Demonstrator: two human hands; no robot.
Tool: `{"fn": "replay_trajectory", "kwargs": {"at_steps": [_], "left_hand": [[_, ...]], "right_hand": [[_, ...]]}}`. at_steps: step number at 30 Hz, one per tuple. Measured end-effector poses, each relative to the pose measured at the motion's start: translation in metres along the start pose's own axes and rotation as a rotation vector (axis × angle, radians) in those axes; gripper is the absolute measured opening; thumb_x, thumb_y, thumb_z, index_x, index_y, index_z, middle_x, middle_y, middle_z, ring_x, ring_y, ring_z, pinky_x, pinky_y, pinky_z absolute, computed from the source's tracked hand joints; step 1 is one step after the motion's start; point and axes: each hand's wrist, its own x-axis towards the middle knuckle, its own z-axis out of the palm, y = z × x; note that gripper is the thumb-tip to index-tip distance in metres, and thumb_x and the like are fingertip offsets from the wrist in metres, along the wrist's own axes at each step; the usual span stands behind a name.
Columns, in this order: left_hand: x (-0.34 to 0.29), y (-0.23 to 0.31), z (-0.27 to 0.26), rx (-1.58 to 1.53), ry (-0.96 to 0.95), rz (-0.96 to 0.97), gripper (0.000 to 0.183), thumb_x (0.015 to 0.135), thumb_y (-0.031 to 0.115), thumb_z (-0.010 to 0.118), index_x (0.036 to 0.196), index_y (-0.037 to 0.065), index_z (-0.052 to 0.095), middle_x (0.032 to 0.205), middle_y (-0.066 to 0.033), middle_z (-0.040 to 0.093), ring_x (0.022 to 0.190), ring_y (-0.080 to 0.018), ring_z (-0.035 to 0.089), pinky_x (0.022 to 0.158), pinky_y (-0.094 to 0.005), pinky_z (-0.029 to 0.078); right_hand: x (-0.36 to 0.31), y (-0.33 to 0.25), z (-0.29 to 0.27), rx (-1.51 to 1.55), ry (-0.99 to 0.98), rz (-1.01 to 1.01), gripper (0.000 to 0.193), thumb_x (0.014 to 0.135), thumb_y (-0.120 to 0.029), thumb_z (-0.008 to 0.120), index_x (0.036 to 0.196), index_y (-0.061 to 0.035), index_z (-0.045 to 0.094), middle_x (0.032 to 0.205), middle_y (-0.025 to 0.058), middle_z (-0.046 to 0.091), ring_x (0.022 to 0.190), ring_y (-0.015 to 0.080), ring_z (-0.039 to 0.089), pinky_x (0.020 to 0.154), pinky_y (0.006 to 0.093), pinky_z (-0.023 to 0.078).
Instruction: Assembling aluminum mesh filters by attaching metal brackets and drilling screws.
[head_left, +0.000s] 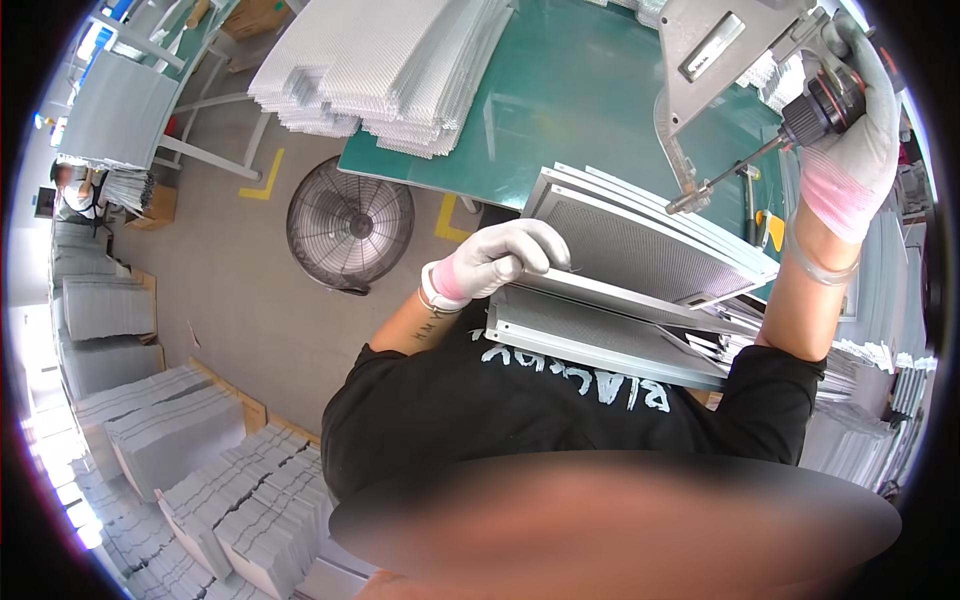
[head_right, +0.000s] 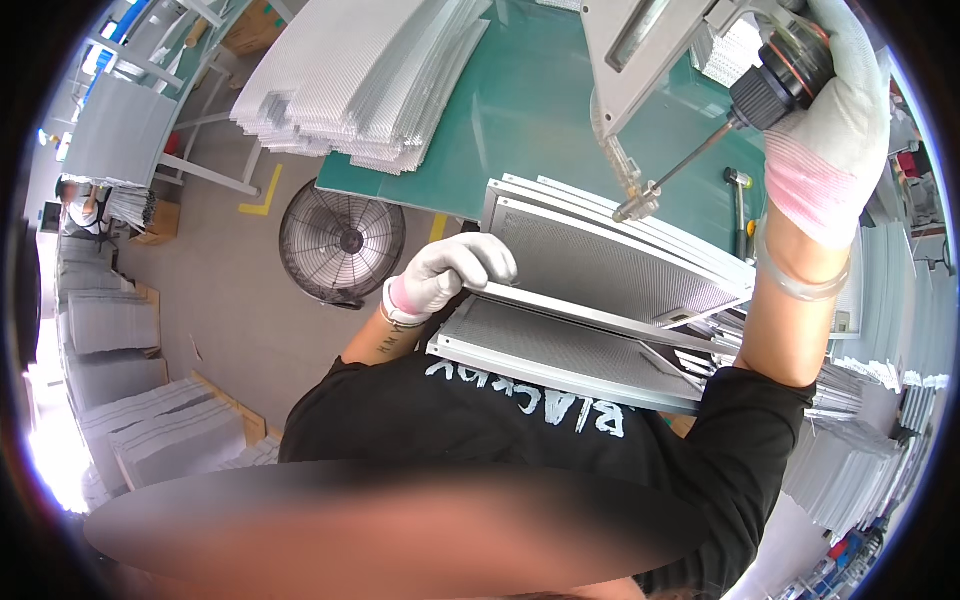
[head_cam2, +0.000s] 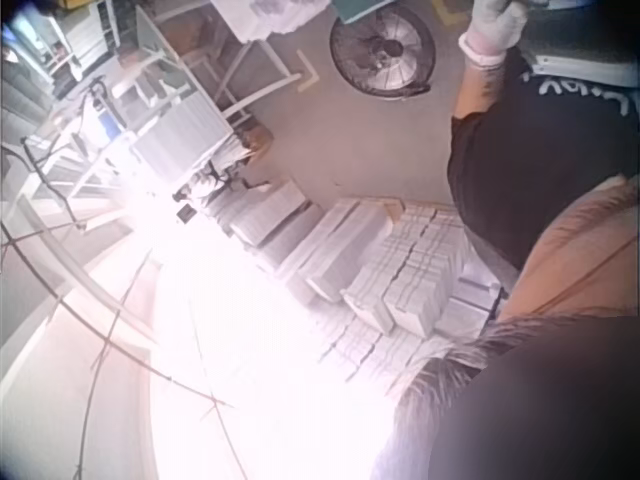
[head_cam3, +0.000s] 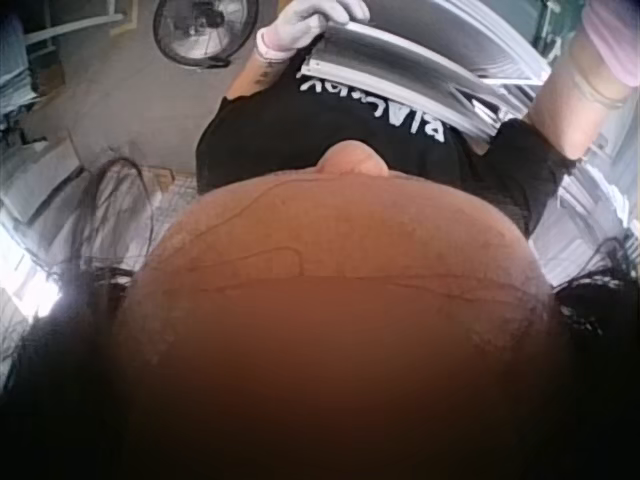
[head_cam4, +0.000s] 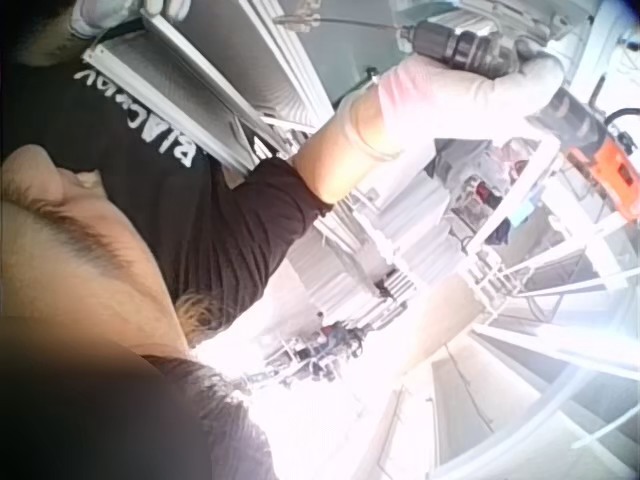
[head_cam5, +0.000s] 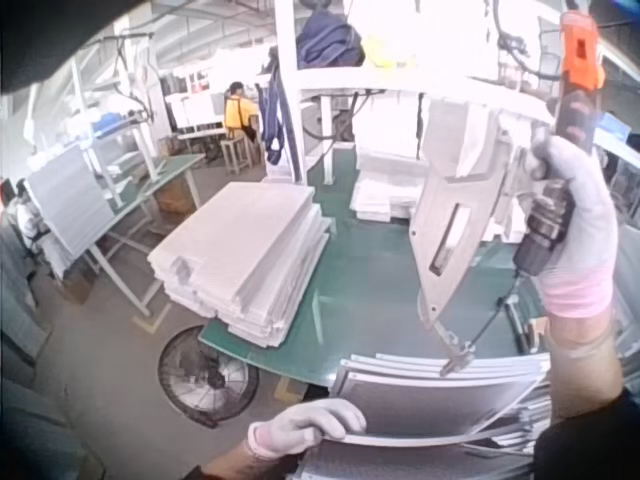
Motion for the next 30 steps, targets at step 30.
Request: {"fn": "replay_trajectory", "kwargs": {"at_steps": [30], "left_hand": [[0.001,-0.014,0.008,0.210,0.184,-0.097,0.020,0.097,0.019,0.056,0.111,0.005,0.057,0.105,-0.0120,0.067,0.068,-0.0092,0.056,0.069,-0.0263,0.048]], "right_hand": [[-0.021,-0.016,-0.033,0.977,-0.007,0.410,0.030,0.096,-0.012,0.056,0.118,0.0087,0.051,0.097,0.0103,0.055,0.080,0.0113,0.056,0.071,0.0223,0.047]]}}
